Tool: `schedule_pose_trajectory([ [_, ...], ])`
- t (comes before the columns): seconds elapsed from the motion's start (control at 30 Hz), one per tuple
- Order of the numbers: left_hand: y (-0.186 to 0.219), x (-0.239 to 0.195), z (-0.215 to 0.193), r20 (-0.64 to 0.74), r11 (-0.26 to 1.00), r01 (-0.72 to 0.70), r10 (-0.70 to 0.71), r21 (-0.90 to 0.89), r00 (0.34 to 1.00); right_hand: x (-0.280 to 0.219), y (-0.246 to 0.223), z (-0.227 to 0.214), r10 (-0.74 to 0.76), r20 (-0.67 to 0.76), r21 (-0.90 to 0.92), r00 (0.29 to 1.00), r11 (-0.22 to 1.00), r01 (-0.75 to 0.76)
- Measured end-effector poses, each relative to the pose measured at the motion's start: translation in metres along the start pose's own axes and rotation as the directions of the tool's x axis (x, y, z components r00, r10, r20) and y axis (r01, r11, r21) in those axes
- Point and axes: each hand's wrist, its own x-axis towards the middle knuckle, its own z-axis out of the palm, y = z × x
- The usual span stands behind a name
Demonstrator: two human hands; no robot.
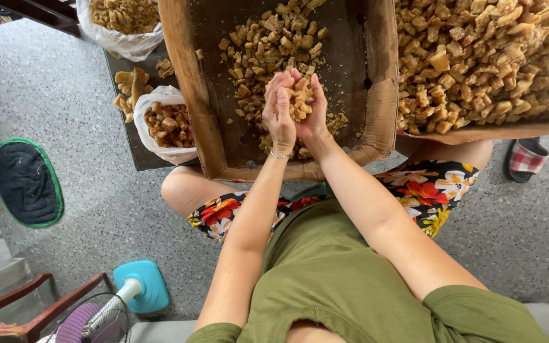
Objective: The person sits and repeatedly picks up small brown food pieces from a cardboard tray, breaks them apart by hand, and returns them to the tray. The hands work continuously over the tray, handling the pieces one at a time or in small handfuls.
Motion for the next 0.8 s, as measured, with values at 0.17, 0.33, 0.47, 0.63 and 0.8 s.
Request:
schedule_pose_trajectory([
  [0.17,-0.011,0.003,-0.009,-0.142,0.979,0.119,-0.143,-0.165,0.98,0.003,-0.007,-0.008,0.03,-0.017,0.112,0.999,0.993,-0.028],
  [0.33,-0.043,0.001,-0.018,-0.267,0.832,0.35,-0.488,-0.432,0.831,0.003,-0.011,-0.017,0.104,0.004,0.313,0.995,0.944,-0.1],
  [0.47,-0.052,-0.008,0.002,-0.022,0.505,0.453,-0.685,-0.734,0.728,0.002,-0.019,0.004,0.064,-0.048,0.29,0.997,0.956,-0.048],
  [0.63,-0.038,0.01,0.032,0.24,0.222,0.576,-0.749,-0.787,0.617,0.0,-0.055,0.028,0.022,-0.063,0.282,0.998,0.96,-0.003],
  [0.8,-0.029,0.018,0.047,0.377,0.205,0.715,-0.736,-0.669,0.563,0.007,-0.146,0.066,-0.113,-0.101,0.242,0.988,0.961,0.134],
])
